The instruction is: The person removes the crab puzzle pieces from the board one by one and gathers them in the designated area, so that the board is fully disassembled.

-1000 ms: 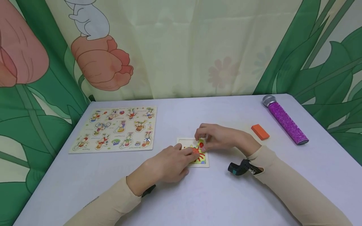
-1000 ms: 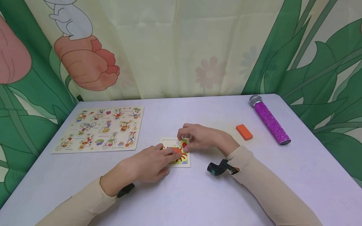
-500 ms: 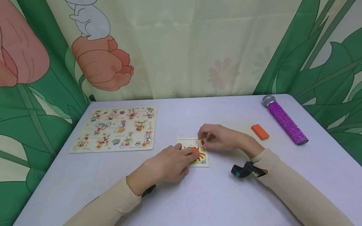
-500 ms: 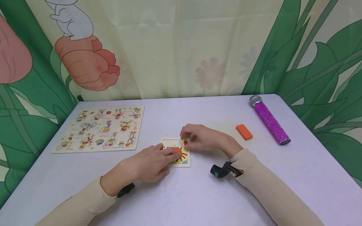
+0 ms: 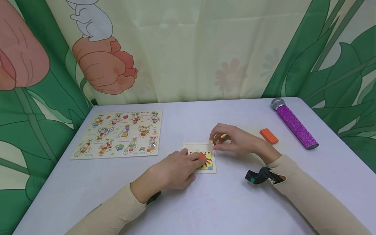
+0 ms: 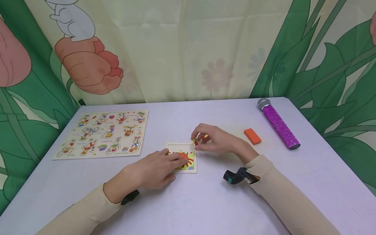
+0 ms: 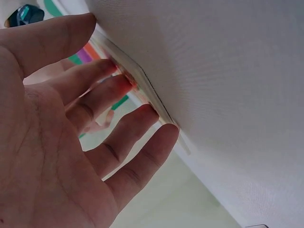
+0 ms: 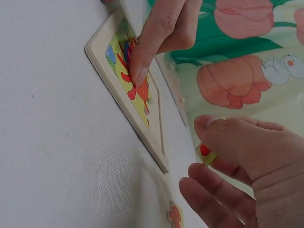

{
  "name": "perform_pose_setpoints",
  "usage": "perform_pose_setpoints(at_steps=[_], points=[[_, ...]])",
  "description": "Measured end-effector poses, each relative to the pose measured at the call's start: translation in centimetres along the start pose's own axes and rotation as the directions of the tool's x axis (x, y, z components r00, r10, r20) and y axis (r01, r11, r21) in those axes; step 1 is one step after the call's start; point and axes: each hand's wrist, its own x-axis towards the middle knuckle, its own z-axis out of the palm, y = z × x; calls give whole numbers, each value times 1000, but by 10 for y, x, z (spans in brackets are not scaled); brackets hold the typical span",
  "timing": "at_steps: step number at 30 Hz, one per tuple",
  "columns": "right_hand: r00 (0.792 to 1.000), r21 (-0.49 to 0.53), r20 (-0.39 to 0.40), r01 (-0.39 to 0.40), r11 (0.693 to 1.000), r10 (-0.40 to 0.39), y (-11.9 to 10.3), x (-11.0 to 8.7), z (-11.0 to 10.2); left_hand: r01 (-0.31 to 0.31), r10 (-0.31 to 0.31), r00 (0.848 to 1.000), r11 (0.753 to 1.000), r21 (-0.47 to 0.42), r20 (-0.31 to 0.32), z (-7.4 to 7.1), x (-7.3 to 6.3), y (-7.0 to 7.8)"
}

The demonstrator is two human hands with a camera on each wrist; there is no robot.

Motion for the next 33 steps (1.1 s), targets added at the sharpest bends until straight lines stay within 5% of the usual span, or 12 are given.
perform_pose_setpoints(at_steps=[33], points=[[991,28,-134,21,999,-17,23,-41,-21,4,-4,1000,1000,2,2,1,0,1]])
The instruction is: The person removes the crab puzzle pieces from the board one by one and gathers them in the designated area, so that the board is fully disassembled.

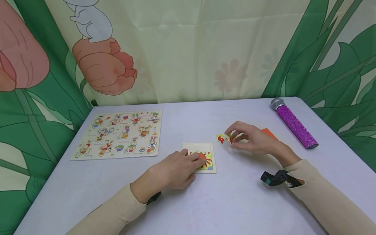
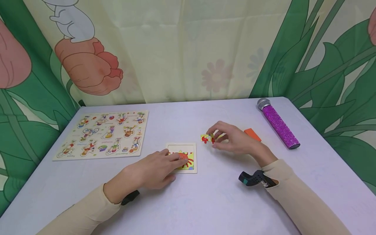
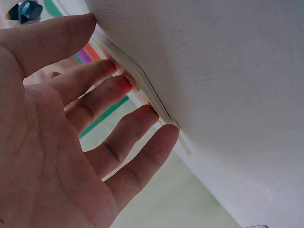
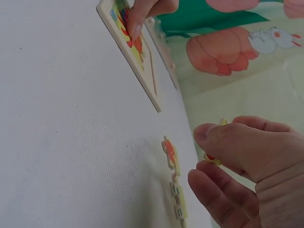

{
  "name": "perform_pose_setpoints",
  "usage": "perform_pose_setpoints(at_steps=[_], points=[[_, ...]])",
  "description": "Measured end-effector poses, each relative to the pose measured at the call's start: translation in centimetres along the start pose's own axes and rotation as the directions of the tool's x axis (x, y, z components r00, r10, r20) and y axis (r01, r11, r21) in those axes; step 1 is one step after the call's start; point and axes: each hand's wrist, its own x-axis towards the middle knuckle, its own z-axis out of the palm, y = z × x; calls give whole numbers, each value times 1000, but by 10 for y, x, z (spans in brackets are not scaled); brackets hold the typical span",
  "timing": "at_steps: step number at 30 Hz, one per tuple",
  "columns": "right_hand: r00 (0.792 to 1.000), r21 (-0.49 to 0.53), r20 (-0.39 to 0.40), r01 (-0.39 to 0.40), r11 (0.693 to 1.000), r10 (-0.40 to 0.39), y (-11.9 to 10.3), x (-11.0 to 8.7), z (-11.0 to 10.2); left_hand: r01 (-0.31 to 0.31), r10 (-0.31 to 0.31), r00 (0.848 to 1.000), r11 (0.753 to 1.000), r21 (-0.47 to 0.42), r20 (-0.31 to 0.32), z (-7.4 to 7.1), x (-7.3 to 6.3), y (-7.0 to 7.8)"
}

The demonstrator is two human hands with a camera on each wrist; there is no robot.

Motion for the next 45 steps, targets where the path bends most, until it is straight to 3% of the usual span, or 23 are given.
perform_pose_setpoints(at_steps=[11,15,30,45], points=[[998,-28,-56,-34,999,32,6,-10,-7,-22,22,999,1000,8,-40,2,-1,-1],[998,-47,-60,-31,998,28,8,-12,-9,-15,15,999,1000,3,-28,1,-2,-1],[993,-227,-115,-64,972,38,12,-22,-20,-20,20,999,1000,-2,-29,0,-1,-2],[981,-272,-111,-183,945,158,13,-23,-26,-19,19,999,1000,2,-28,-1,-2,-2]])
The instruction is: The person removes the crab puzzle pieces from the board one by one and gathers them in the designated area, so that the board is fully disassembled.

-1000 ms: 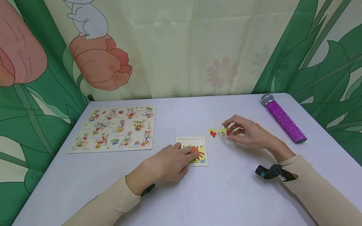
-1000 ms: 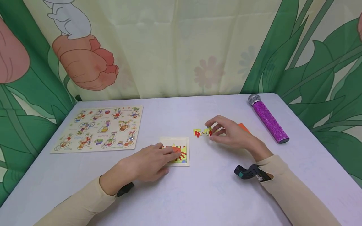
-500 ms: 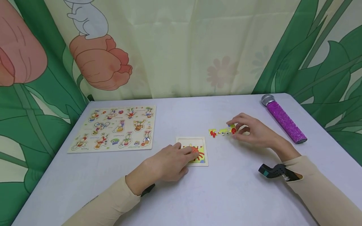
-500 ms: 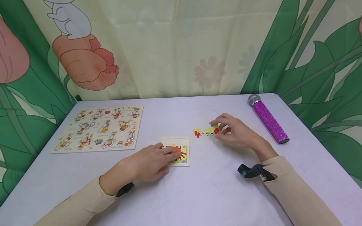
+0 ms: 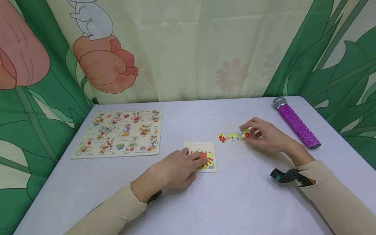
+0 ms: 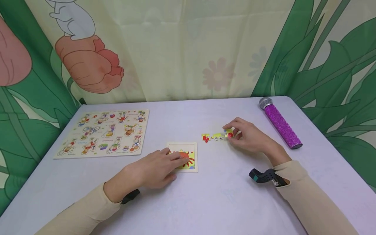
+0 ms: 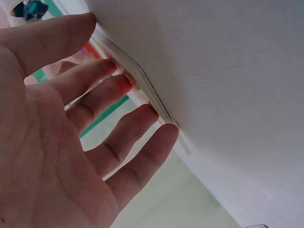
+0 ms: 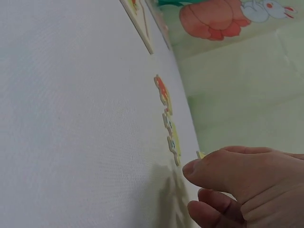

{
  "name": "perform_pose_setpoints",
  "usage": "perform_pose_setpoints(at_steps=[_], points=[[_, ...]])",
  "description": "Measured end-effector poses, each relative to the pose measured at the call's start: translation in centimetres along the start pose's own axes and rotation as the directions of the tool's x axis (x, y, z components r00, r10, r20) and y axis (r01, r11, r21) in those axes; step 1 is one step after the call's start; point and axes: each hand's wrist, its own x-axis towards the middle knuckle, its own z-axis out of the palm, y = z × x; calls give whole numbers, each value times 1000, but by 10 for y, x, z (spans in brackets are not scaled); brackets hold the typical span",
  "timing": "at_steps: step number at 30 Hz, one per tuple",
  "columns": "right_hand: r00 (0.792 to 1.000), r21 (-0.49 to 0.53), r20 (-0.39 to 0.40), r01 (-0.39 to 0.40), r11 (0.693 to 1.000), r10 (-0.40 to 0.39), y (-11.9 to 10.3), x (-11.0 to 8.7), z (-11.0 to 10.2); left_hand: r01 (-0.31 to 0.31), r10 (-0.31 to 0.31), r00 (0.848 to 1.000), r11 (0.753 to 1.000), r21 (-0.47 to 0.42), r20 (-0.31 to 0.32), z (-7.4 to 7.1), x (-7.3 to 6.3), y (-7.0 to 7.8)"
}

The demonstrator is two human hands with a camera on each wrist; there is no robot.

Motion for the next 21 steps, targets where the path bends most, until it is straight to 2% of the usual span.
perform_pose_setpoints(at_steps=[7,21], points=[[999,-76,27,-39,996,41,3,-1,0,5,-5,1000,1000,-7,5,0,0,1],[993,-130,76,-82,988,93,0,1,1,16,-15,1000,1000,-10,6,0,1,2]])
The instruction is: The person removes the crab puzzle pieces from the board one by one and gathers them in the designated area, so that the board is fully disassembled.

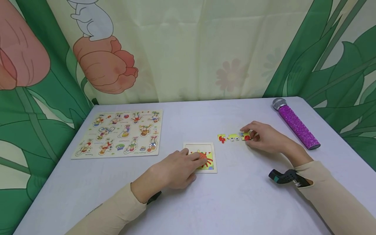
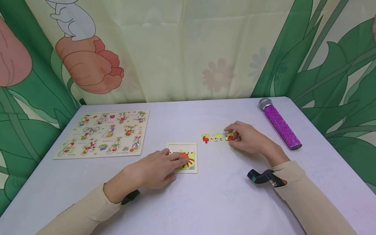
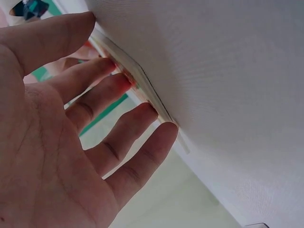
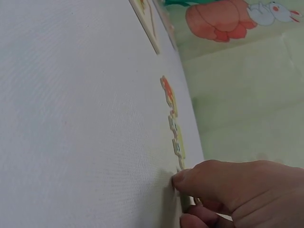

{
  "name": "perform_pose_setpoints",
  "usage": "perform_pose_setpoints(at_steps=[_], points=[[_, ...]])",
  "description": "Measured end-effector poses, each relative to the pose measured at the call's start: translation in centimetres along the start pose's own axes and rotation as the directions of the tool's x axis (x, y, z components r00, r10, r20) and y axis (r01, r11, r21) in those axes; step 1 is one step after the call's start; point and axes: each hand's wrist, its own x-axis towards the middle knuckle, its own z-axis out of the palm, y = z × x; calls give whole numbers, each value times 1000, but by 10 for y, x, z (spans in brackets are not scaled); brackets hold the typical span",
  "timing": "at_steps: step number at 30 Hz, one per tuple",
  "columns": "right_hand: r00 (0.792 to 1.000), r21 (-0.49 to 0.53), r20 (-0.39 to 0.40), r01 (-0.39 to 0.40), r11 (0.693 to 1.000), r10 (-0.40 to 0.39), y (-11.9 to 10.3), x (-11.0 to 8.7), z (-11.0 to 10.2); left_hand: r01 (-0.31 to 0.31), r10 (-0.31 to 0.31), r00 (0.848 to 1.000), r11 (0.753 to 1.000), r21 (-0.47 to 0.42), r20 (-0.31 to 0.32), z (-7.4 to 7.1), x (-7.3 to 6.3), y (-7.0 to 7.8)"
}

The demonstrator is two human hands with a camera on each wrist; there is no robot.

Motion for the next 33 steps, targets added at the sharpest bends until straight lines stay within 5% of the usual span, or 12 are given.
perform_pose_setpoints(at_steps=[17,25,33], points=[[999,-4,21,-34,999,34,-2,-1,0,-10,11,1000,1000,7,-18,2,-2,-1],[999,-36,-8,43,998,-43,-1,-2,-1,33,-32,999,999,-18,26,1,-10,2],[998,-34,-9,65,997,-65,-7,-4,-1,11,-11,1000,999,35,-10,2,-14,9]])
